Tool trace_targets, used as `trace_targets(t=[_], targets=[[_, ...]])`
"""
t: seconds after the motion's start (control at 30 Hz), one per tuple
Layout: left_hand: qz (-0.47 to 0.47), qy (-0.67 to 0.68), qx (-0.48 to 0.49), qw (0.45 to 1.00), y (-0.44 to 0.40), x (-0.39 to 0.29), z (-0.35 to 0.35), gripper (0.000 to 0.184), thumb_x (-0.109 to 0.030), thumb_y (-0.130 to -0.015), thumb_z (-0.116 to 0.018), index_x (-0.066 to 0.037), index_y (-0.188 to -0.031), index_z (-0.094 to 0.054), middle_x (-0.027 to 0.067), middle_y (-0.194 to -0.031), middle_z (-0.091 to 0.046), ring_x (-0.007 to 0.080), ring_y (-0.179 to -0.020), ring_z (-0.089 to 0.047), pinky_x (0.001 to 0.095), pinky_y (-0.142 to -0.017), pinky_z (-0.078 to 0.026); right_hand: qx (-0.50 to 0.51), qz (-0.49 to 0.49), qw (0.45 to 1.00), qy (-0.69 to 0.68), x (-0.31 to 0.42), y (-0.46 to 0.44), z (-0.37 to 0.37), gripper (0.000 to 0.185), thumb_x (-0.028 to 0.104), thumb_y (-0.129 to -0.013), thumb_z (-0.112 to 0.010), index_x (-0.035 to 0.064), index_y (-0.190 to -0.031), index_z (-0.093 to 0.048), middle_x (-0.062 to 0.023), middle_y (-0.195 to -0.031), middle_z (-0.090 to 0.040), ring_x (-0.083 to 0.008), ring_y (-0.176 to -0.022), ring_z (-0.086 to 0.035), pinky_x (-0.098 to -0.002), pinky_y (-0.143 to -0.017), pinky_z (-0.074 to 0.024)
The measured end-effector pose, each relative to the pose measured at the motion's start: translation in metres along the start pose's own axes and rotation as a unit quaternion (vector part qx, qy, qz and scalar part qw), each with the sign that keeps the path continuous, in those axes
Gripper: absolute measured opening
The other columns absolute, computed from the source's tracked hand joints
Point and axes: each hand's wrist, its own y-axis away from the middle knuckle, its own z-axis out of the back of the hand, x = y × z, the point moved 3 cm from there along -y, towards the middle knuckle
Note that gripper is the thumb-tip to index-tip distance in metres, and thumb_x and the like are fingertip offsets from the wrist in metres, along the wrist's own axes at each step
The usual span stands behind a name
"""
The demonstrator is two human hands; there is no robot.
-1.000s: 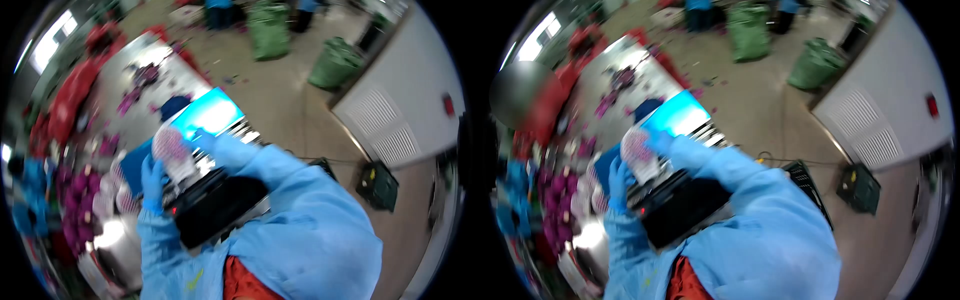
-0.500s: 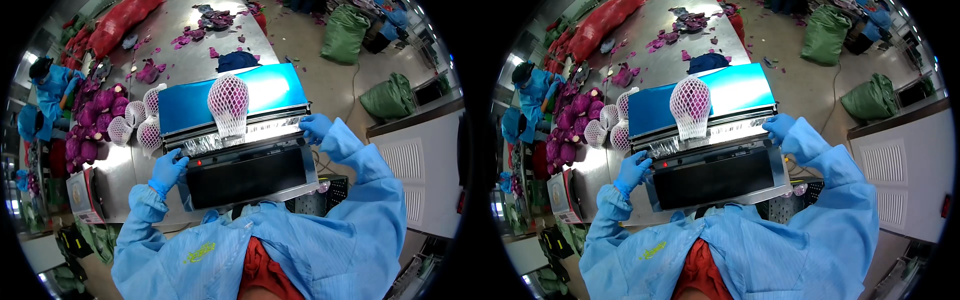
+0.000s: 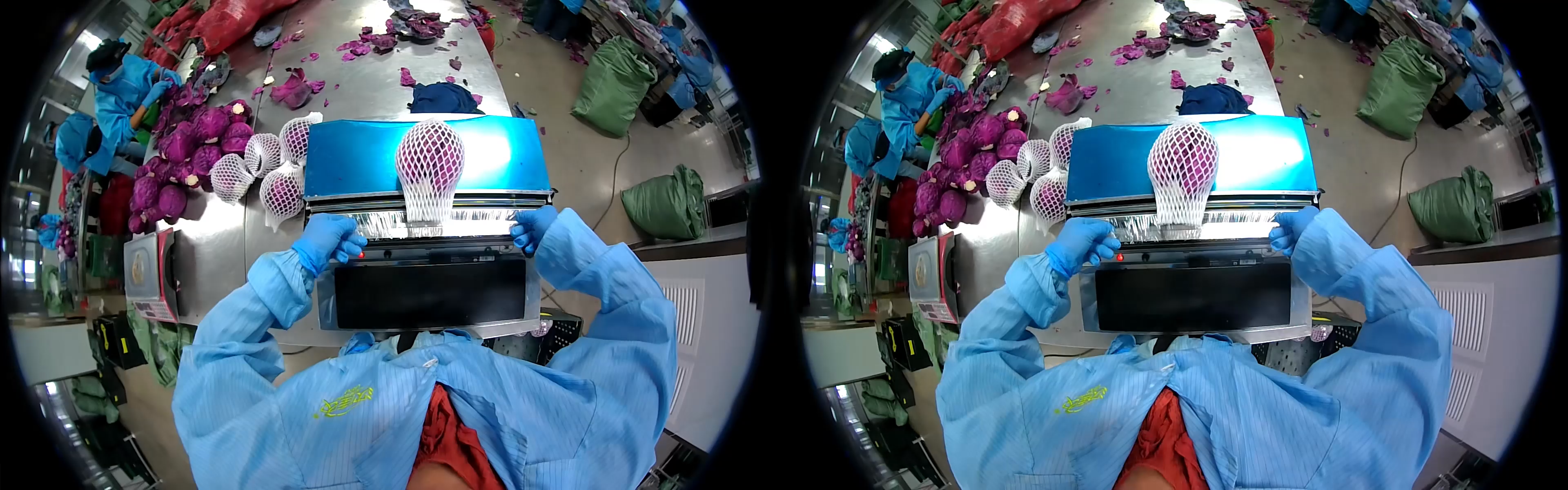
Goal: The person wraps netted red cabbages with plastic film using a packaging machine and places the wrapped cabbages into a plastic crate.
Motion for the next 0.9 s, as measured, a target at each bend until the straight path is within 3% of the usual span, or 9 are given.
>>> trace_targets(t=[0.23, 0.3, 0.4, 0.43, 0.47, 0.5, 0.57, 0.67, 0.9], targets=[[0.03, 0.084, 0.038, 0.995, -0.01, 0.002, -0.004, 0.019, -0.015, -0.09, -0.052, 0.003, -0.086, -0.06, 0.0083, -0.069, -0.062, 0.0082, -0.047, -0.052, 0.0185, -0.036, -0.037, -0.053, -0.002, 0.997, -0.048, -0.001, 0.0, -0.004, 0.021, 0.017, -0.091, -0.046, 0.003, -0.078, -0.056, -0.0093, -0.059, -0.055, -0.0172, -0.043, -0.048, -0.0307, -0.04, -0.0364], [0.048, 0.143, 0.062, 0.987, -0.02, 0.011, -0.001, 0.016, -0.011, -0.089, -0.05, 0.001, -0.08, -0.057, 0.0051, -0.064, -0.055, 0.0057, -0.042, -0.041, 0.0197, -0.035, -0.03, 0.022, 0.044, 0.999, -0.015, -0.008, -0.018, 0.011, 0.023, 0.012, -0.085, -0.045, 0.0032, -0.066, -0.054, -0.0112, -0.054, -0.052, -0.0207, -0.043, -0.049, -0.0331, -0.04, -0.0366], [0.034, 0.209, 0.163, 0.964, -0.025, 0.017, -0.004, 0.019, -0.006, -0.086, -0.047, -0.003, -0.067, -0.05, 0.0016, -0.055, -0.044, 0.0066, -0.04, -0.035, 0.0209, -0.033, -0.025, 0.113, 0.094, 0.989, 0.007, -0.017, -0.046, 0.034, 0.036, 0.031, -0.089, -0.042, 0.0097, -0.062, -0.052, -0.009, -0.051, -0.051, -0.0208, -0.041, -0.047, -0.0323, -0.037, -0.0361], [0.046, 0.308, 0.186, 0.932, -0.036, 0.025, -0.007, 0.021, -0.006, -0.086, -0.046, -0.004, -0.065, -0.047, 0.0021, -0.053, -0.042, 0.0074, -0.038, -0.033, 0.0217, -0.033, -0.025, 0.138, 0.107, 0.985, 0.007, -0.02, -0.06, 0.046, 0.04, 0.038, -0.09, -0.041, 0.0119, -0.061, -0.051, -0.0083, -0.051, -0.051, -0.0208, -0.041, -0.047, -0.032, -0.036, -0.0359], [0.064, 0.311, 0.149, 0.936, -0.041, 0.027, -0.01, 0.022, -0.004, -0.084, -0.047, -0.006, -0.062, -0.044, 0.0023, -0.052, -0.04, 0.0083, -0.038, -0.034, 0.0232, -0.033, -0.026, 0.107, 0.019, 0.994, -0.025, -0.027, -0.114, 0.089, 0.039, 0.038, -0.09, -0.042, 0.0117, -0.063, -0.052, -0.0067, -0.052, -0.052, -0.0208, -0.041, -0.047, -0.0324, -0.035, -0.0366], [-0.004, 0.293, 0.283, 0.913, -0.06, 0.035, -0.006, 0.015, -0.001, -0.081, -0.049, -0.001, -0.066, -0.049, 0.0046, -0.053, -0.044, 0.0099, -0.039, -0.039, 0.024, -0.033, -0.029, 0.12, 0.068, 0.99, -0.013, -0.014, -0.059, 0.053, 0.036, 0.036, -0.09, -0.044, 0.0121, -0.064, -0.052, -0.0056, -0.054, -0.052, -0.0204, -0.042, -0.047, -0.0327, -0.034, -0.037], [0.009, 0.207, 0.019, 0.978, 0.002, -0.003, -0.011, 0.011, -0.001, -0.08, -0.049, 0.007, -0.074, -0.055, 0.0079, -0.055, -0.048, 0.012, -0.04, -0.042, 0.0244, -0.033, -0.032, 0.099, 0.113, 0.988, -0.027, -0.015, -0.081, 0.076, 0.025, 0.031, -0.088, -0.047, 0.0117, -0.075, -0.052, -0.0037, -0.058, -0.053, -0.0186, -0.041, -0.047, -0.0322, -0.033, -0.0356], [0.025, 0.291, 0.198, 0.936, -0.047, 0.02, -0.01, 0.019, -0.004, -0.082, -0.047, 0.013, -0.084, -0.057, 0.0124, -0.056, -0.051, 0.0131, -0.039, -0.043, 0.0245, -0.033, -0.033, 0.042, 0.059, 0.997, -0.021, -0.002, -0.04, 0.046, 0.019, 0.031, -0.089, -0.047, 0.0169, -0.077, -0.05, 0.0023, -0.06, -0.051, -0.0136, -0.046, -0.046, -0.0293, -0.034, -0.0332], [-0.021, 0.281, 0.078, 0.956, -0.038, 0.016, -0.015, 0.023, -0.006, -0.083, -0.047, 0.012, -0.089, -0.059, 0.0213, -0.077, -0.065, 0.0205, -0.05, -0.059, 0.0256, -0.036, -0.042, 0.04, 0.055, 0.998, 0.001, 0.005, -0.028, 0.039, 0.021, 0.032, -0.089, -0.048, 0.0171, -0.073, -0.052, 0.0051, -0.062, -0.052, -0.0091, -0.052, -0.048, -0.0267, -0.041, -0.0352]])
